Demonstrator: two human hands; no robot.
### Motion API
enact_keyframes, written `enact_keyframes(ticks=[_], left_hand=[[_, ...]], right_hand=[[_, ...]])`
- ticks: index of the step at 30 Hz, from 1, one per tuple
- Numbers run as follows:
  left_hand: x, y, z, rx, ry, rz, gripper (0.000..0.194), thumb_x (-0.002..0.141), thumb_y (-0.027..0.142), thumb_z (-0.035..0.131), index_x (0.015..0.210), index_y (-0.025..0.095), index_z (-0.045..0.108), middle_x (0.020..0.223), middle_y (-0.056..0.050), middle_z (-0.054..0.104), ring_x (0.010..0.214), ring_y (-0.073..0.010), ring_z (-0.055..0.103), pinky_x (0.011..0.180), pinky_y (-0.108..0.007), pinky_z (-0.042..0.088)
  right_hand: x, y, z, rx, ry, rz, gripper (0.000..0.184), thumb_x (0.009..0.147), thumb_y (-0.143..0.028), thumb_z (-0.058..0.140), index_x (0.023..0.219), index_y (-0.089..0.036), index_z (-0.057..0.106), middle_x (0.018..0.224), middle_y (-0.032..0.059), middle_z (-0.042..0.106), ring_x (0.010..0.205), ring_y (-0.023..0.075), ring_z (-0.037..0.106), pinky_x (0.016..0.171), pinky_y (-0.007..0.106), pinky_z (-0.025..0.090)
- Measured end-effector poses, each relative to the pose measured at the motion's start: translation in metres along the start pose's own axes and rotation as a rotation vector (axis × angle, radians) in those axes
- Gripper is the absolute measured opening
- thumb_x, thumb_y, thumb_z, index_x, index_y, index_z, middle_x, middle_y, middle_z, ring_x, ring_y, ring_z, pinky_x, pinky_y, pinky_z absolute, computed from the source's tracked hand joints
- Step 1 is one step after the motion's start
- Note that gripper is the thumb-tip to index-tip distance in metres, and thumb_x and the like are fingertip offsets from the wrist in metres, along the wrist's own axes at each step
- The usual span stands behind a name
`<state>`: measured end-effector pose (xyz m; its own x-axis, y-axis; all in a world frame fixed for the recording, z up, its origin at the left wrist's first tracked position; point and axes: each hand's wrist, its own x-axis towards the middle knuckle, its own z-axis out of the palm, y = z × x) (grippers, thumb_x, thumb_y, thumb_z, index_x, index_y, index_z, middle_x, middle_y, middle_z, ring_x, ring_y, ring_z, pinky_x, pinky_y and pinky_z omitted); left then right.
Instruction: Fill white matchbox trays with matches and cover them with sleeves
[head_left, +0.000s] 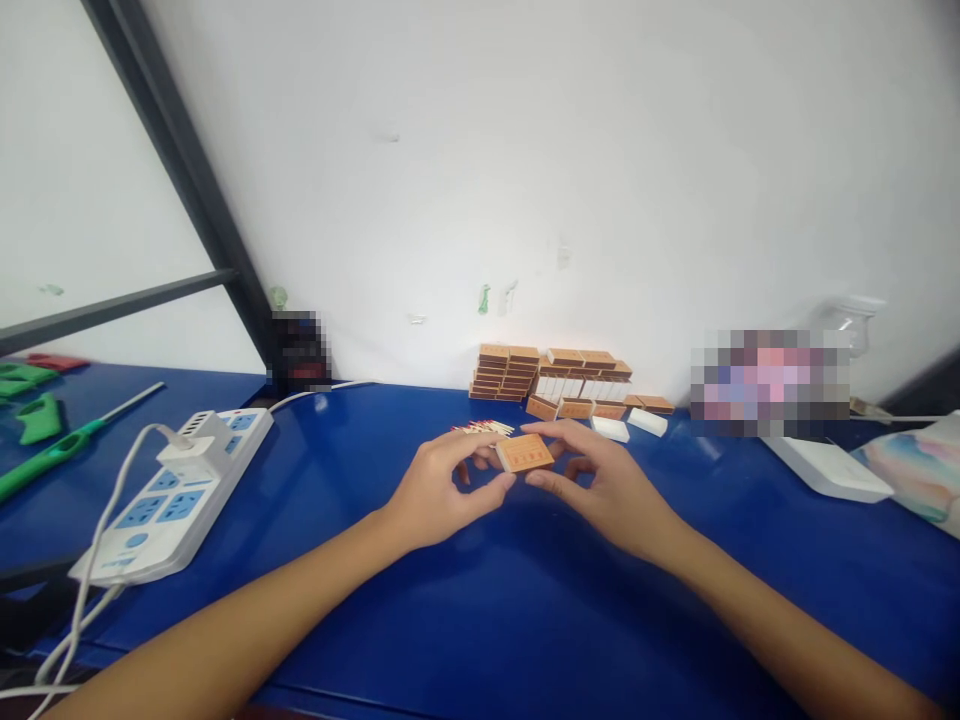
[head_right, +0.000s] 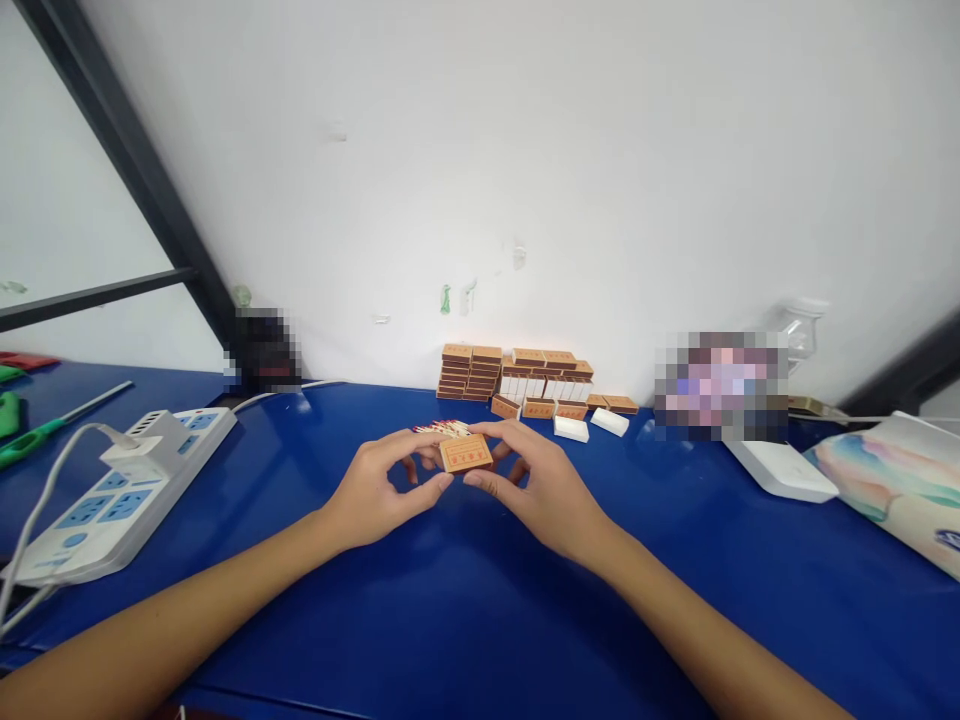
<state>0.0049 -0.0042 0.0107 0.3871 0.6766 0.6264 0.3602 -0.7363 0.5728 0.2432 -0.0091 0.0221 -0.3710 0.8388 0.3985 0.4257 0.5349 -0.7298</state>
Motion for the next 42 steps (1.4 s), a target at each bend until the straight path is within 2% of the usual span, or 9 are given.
enact_keyframes(ticks=[4,7,11,15,24,30,34,38,42], left_hand=[[0.004,-0.011,-0.007,0.051,0.095,-0.110,0.039,0.093,0.033,0.071,0.130,0.020,0.067,0.098,-0.004,0.077,0.078,-0.0142,0.067,0.072,-0.028,0.058],[0.006,-0.022,-0.010,0.097,0.110,-0.150,0.036,0.095,0.036,0.069,0.128,0.020,0.066,0.097,-0.003,0.077,0.078,-0.0139,0.068,0.075,-0.028,0.058],[0.002,-0.032,-0.007,0.221,0.019,-0.077,0.034,0.096,0.037,0.067,0.126,0.021,0.067,0.092,-0.002,0.076,0.081,-0.0168,0.069,0.078,-0.031,0.058],[-0.003,-0.032,-0.002,0.278,-0.034,0.038,0.030,0.097,0.034,0.065,0.123,0.020,0.067,0.087,-0.002,0.074,0.081,-0.0186,0.069,0.077,-0.033,0.057],[-0.005,-0.029,0.002,0.312,-0.095,0.178,0.025,0.098,0.032,0.064,0.117,0.017,0.068,0.084,-0.003,0.075,0.079,-0.0196,0.070,0.079,-0.036,0.059],[-0.007,-0.028,0.002,0.325,-0.164,0.159,0.022,0.099,0.035,0.063,0.111,0.018,0.071,0.082,-0.003,0.074,0.078,-0.0189,0.070,0.076,-0.034,0.058],[-0.007,-0.028,0.004,0.322,-0.211,0.139,0.021,0.099,0.034,0.063,0.110,0.018,0.071,0.083,-0.002,0.074,0.080,-0.0184,0.070,0.076,-0.033,0.057],[-0.005,-0.027,0.002,0.332,-0.193,0.147,0.020,0.098,0.032,0.064,0.109,0.018,0.072,0.084,-0.003,0.074,0.081,-0.0186,0.069,0.077,-0.033,0.057],[-0.002,-0.026,-0.002,0.354,-0.168,0.174,0.020,0.099,0.032,0.063,0.108,0.018,0.073,0.086,-0.004,0.076,0.083,-0.0188,0.069,0.077,-0.034,0.057]], right_hand=[[0.037,0.009,-0.014,-0.236,0.052,-0.170,0.033,0.094,-0.045,0.072,0.120,-0.026,0.069,0.112,0.0096,0.067,0.099,0.0268,0.065,0.080,0.042,0.057],[0.083,0.026,-0.025,-0.395,0.300,-0.187,0.036,0.093,-0.046,0.071,0.120,-0.022,0.070,0.107,0.0105,0.061,0.102,0.0297,0.063,0.094,0.050,0.052],[0.138,0.044,-0.022,-0.428,0.348,-0.105,0.038,0.091,-0.045,0.071,0.116,-0.017,0.073,0.102,0.0121,0.062,0.093,0.0290,0.062,0.087,0.047,0.053],[0.154,0.051,-0.004,-0.535,0.384,-0.123,0.031,0.090,-0.041,0.071,0.109,-0.018,0.071,0.104,0.0144,0.066,0.104,0.0342,0.058,0.094,0.051,0.049],[0.129,0.051,0.005,-0.634,0.436,-0.211,0.016,0.097,-0.033,0.061,0.104,-0.020,0.067,0.097,0.0116,0.070,0.098,0.0313,0.059,0.088,0.046,0.048],[0.050,0.081,-0.068,-0.738,0.432,-0.013,0.027,0.101,-0.043,0.054,0.096,-0.022,0.070,0.085,0.0096,0.072,0.074,0.0251,0.064,0.069,0.039,0.047],[0.009,0.128,-0.127,-0.760,0.181,0.216,0.031,0.090,-0.051,0.064,0.089,-0.021,0.074,0.082,0.0120,0.072,0.068,0.0259,0.064,0.062,0.039,0.045],[0.001,0.156,-0.142,-0.746,0.056,0.249,0.026,0.086,-0.043,0.067,0.086,-0.019,0.076,0.091,0.0137,0.071,0.077,0.0279,0.066,0.073,0.043,0.050],[0.004,0.144,-0.139,-0.803,0.085,0.176,0.023,0.089,-0.034,0.065,0.074,-0.018,0.074,0.091,0.0180,0.068,0.079,0.0299,0.065,0.074,0.044,0.049]])
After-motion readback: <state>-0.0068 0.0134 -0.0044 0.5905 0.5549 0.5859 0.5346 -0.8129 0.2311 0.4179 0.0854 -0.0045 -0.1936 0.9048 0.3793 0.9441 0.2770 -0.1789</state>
